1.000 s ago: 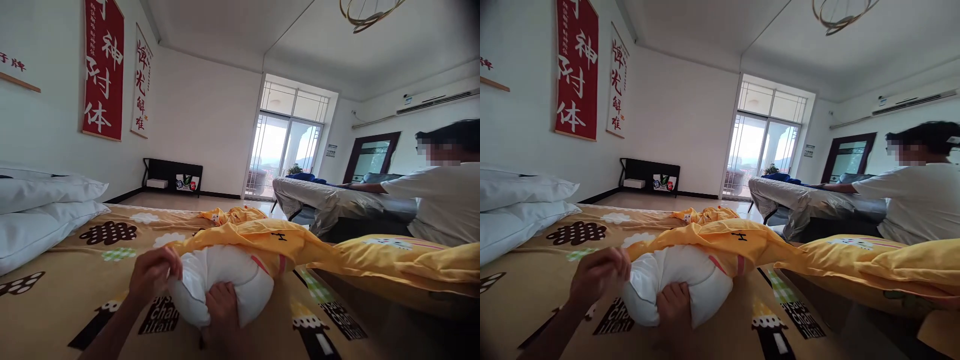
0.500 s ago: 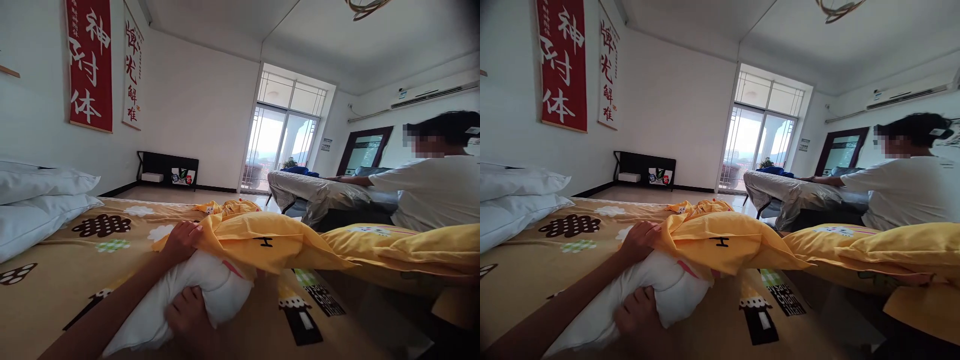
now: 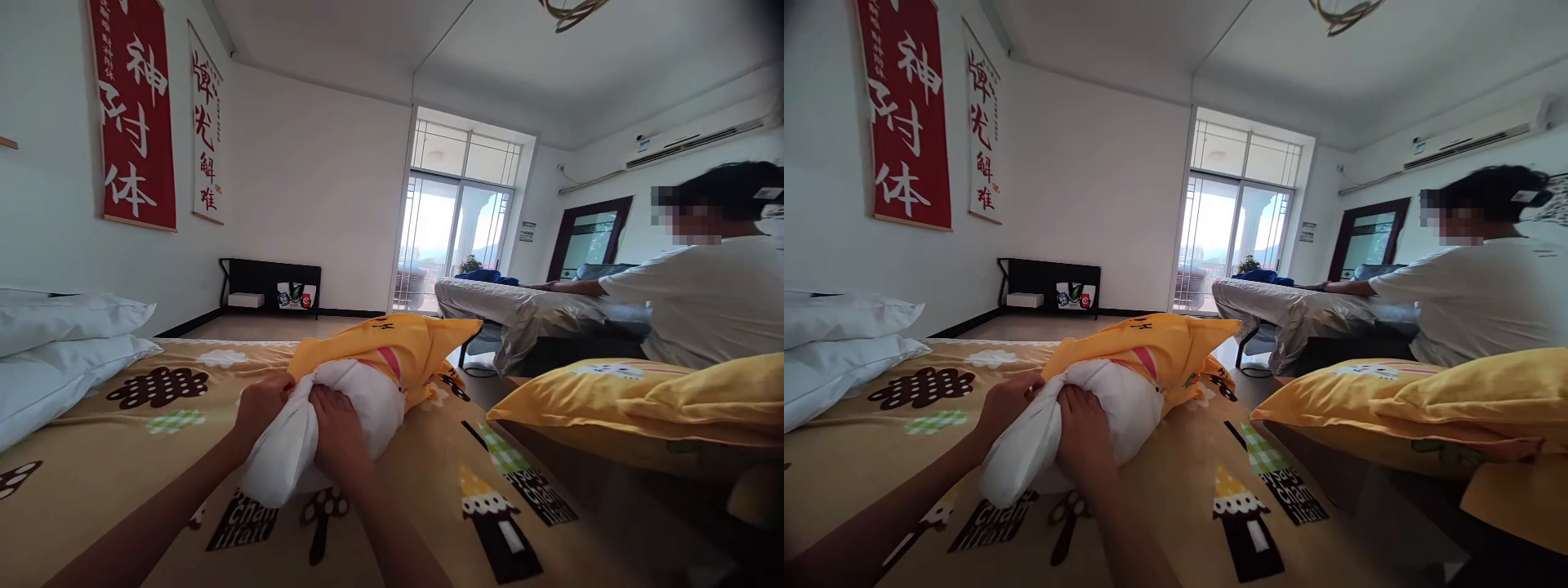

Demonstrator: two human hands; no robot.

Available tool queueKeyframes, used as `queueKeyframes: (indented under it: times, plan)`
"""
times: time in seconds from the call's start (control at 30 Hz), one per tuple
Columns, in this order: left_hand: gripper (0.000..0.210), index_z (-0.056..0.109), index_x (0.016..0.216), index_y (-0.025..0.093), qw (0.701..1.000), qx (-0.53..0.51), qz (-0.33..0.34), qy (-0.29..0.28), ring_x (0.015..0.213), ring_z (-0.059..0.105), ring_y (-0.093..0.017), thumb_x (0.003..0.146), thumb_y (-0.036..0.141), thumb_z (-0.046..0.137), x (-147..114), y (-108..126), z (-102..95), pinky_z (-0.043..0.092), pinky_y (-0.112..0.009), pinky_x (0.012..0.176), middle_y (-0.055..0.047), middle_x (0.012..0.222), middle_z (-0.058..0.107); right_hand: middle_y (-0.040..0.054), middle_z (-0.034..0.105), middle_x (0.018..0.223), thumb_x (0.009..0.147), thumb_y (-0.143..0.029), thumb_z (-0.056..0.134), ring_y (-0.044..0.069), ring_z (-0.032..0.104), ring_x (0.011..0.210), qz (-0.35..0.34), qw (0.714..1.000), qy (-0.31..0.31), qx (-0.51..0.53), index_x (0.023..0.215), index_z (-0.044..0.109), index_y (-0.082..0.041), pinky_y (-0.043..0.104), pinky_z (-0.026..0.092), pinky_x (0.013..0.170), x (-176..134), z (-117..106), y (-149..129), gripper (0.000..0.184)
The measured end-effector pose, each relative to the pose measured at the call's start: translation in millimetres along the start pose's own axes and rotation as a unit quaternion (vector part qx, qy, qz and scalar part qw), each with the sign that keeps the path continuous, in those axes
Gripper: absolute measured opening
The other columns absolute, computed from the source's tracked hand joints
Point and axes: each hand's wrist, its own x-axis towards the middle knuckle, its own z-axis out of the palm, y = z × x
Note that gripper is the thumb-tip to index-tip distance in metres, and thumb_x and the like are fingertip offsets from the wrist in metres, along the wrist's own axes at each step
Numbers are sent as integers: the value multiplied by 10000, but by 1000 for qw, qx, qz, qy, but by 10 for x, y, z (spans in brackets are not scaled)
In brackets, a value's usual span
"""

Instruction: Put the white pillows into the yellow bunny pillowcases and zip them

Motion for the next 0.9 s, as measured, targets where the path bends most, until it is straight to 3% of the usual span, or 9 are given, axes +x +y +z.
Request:
queueKeyframes:
  times: [0.1,0.23,0.33,0.4,0.47,0.6,0.7,0.8,0.9]
  plan:
    - [113,615,699,182,998,-51,-21,39,581,570,-151,724,153,509,-26,77,24,368,-238,569,-7,633,643,97,651,1229,867,-236,530,219,560,1161,-25,998,-53,24,1223,594,-154,351,419,1004,202,106,-25,372]
    - [211,617,731,196,989,-35,104,102,644,624,-174,701,104,429,-145,37,31,421,-245,598,-24,695,677,78,668,1208,865,-177,499,215,589,1124,8,998,-30,57,1214,616,-197,332,432,985,444,336,2,368]
    - [218,628,786,199,984,9,135,116,708,639,-206,735,138,425,-190,-175,18,451,-277,636,-57,774,693,107,667,1200,855,-157,488,218,591,1118,34,997,-7,72,1206,618,-155,325,432,989,488,403,55,374]
    - [187,619,778,201,991,4,100,87,727,630,-218,734,174,439,-188,-356,36,458,-297,666,-64,775,686,120,688,1123,827,-146,503,219,601,1082,36,996,-5,80,1123,647,-128,320,432,990,398,399,34,330]
    - [141,596,747,201,998,-47,14,42,720,613,-212,687,205,468,-184,-518,98,452,-298,677,-52,760,677,129,685,1108,810,-156,512,227,589,1088,6,997,24,76,1091,649,-114,340,419,1014,211,391,-67,316]
    - [147,534,656,200,962,-203,-182,-29,608,559,-168,604,332,497,-196,-694,314,432,-258,588,-9,659,635,134,580,1330,881,-194,449,242,483,1252,-141,975,172,23,1223,582,-104,395,402,1050,-321,480,-438,377]
    - [237,536,636,201,943,-258,-200,-60,590,576,-173,550,418,494,-210,-686,427,462,-259,564,-13,634,641,66,602,1317,933,-193,440,197,509,1223,-201,959,200,-9,1225,583,-164,335,462,978,-606,622,-667,326]
    - [243,529,627,205,934,-295,-189,-72,651,596,-186,525,423,495,-234,-573,381,502,-270,616,-8,637,634,65,600,1325,959,-241,437,179,524,1211,-152,975,162,-3,1301,532,-156,308,485,951,-644,684,-700,365]
    - [218,536,626,206,928,-326,-162,-75,656,581,-189,526,398,510,-253,-361,169,502,-281,624,1,653,615,54,585,1350,960,-265,428,169,526,1216,-82,986,144,32,1387,461,-167,300,475,960,-552,574,-597,440]
